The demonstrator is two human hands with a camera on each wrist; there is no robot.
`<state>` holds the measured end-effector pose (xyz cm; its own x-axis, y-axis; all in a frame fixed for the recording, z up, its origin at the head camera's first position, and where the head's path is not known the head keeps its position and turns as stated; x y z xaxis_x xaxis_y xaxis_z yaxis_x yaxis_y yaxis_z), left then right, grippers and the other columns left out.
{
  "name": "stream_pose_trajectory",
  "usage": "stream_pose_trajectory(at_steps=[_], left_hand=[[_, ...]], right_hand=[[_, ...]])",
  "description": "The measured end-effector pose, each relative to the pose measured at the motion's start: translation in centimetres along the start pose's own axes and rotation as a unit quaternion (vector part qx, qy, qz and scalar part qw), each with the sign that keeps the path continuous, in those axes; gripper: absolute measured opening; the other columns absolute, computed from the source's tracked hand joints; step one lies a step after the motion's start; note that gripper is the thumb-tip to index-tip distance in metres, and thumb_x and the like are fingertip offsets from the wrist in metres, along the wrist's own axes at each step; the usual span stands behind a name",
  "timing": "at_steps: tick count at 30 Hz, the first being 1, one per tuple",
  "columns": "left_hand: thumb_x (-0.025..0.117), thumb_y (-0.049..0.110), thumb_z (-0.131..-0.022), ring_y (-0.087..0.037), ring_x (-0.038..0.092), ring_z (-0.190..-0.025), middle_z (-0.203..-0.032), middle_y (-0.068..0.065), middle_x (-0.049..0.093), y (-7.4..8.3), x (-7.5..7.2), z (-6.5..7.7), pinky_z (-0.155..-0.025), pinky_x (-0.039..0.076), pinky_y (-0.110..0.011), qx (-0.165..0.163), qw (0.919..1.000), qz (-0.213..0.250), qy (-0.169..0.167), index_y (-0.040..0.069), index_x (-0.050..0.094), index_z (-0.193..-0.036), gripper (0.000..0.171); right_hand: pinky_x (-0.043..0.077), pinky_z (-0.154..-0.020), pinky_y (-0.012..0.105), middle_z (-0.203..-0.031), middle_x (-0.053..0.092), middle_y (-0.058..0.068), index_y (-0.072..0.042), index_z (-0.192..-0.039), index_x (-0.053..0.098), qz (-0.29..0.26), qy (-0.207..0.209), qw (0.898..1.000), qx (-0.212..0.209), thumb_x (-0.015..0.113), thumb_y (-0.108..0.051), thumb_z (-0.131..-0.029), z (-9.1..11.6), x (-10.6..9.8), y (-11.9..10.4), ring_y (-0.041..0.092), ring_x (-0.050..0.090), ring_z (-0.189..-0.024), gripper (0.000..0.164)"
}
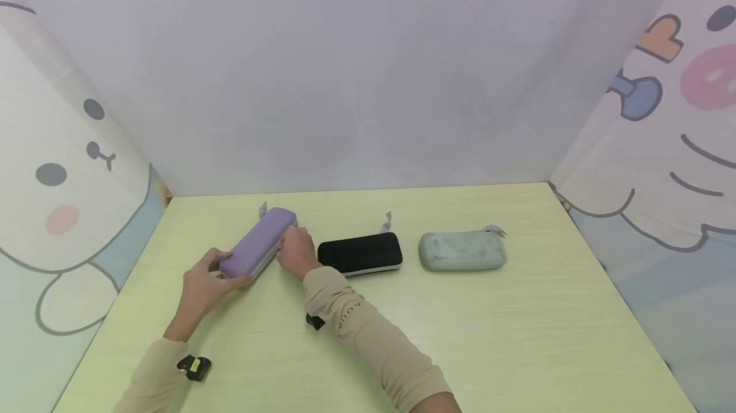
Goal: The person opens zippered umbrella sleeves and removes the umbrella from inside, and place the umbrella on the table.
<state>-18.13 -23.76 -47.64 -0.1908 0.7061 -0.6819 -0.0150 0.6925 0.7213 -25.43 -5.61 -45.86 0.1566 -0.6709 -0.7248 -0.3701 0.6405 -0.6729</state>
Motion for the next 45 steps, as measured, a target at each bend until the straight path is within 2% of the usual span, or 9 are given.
stream_pose_trajectory(at_steps=[5,12,16,21,24,33,37,45], left_hand=[[0.086,0.034,-0.065,-0.037,0.061,-0.095,-0.112,-0.025,0.062,0.1,0.3,0.0,-0.076,0.049,-0.044,0.003,0.9999,-0.001,0.011,0.005,0.057,-0.109,0.060],[0.086,0.040,-0.064,-0.032,0.059,-0.089,-0.107,-0.025,0.063,0.5,0.1,0.3,-0.070,0.046,-0.037,-0.010,0.9994,-0.028,0.020,0.006,0.056,-0.107,0.062],[0.085,0.043,-0.064,-0.032,0.059,-0.089,-0.106,-0.025,0.063,0.6,0.0,0.4,-0.070,0.045,-0.036,-0.018,0.9992,-0.028,0.020,0.006,0.056,-0.106,0.063],[0.085,0.044,-0.064,-0.032,0.059,-0.090,-0.108,-0.024,0.062,0.5,0.2,0.5,-0.070,0.044,-0.036,-0.024,0.9991,-0.027,0.022,0.007,0.055,-0.107,0.065],[0.086,0.042,-0.064,-0.032,0.060,-0.089,-0.107,-0.024,0.062,0.5,0.2,0.4,-0.069,0.044,-0.035,-0.021,0.9991,-0.027,0.026,0.006,0.054,-0.106,0.064],[0.086,0.042,-0.064,-0.032,0.059,-0.090,-0.108,-0.024,0.061,0.6,0.4,0.3,-0.071,0.045,-0.037,-0.027,0.9991,-0.024,0.022,0.005,0.053,-0.107,0.066],[0.086,0.041,-0.063,-0.032,0.060,-0.089,-0.106,-0.025,0.062,0.8,0.3,0.4,-0.071,0.045,-0.038,-0.019,0.9991,-0.024,0.029,0.004,0.054,-0.106,0.065],[0.086,0.041,-0.063,-0.037,0.060,-0.094,-0.105,-0.027,0.062,1.0,0.4,0.4,-0.077,0.048,-0.048,-0.014,0.9991,-0.028,0.030,0.002,0.053,-0.106,0.066]], right_hand=[[0.019,-0.042,0.018,-0.048,0.018,-0.006,-0.014,-0.047,0.028,-0.004,-0.002,1.000,-0.004,0.055,0.010,-0.068,0.2,0.1,-0.1,0.005,0.019,-0.045,0.042],[0.021,-0.043,0.017,-0.047,0.023,-0.008,-0.015,-0.046,0.031,0.006,-0.029,0.999,-0.019,0.058,0.009,-0.068,0.2,1.1,-0.7,0.004,0.024,-0.046,0.042],[0.025,-0.044,0.016,-0.045,0.032,-0.008,-0.013,-0.044,0.042,0.007,-0.033,0.999,-0.024,0.059,0.009,-0.069,0.4,1.2,-1.1,0.004,0.031,-0.046,0.037],[0.031,-0.047,0.014,-0.050,0.044,-0.009,-0.010,-0.051,0.060,0.019,-0.024,0.999,-0.034,0.060,0.008,-0.070,0.6,1.2,-1.2,0.003,0.039,-0.050,0.026],[0.031,-0.048,0.013,-0.051,0.045,-0.008,-0.009,-0.053,0.061,0.021,-0.024,0.999,-0.034,0.059,0.008,-0.071,0.7,1.3,-1.1,0.003,0.039,-0.051,0.025],[0.033,-0.049,0.013,-0.054,0.051,-0.008,-0.010,-0.056,0.066,0.023,-0.022,0.999,-0.036,0.061,0.008,-0.071,0.7,1.4,-1.1,0.002,0.042,-0.053,0.024],[0.033,-0.050,0.013,-0.054,0.050,-0.008,-0.010,-0.055,0.065,0.019,-0.020,0.999,-0.043,0.061,0.007,-0.071,0.8,1.4,-1.0,0.002,0.042,-0.054,0.024],[0.037,-0.052,0.014,-0.060,0.057,-0.006,-0.008,-0.061,0.070,0.009,-0.028,0.999,-0.039,0.062,0.008,-0.070,1.0,1.3,-1.1,0.003,0.047,-0.058,0.021]])
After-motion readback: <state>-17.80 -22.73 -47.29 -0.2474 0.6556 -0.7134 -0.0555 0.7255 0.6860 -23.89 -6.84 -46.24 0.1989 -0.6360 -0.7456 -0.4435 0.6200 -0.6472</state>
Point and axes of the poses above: each hand's wrist, its own z-axis away from the middle knuckle, its own x-axis out of the palm, y = z × x, the point moved 5 cm from there along -z, towards the middle knuckle
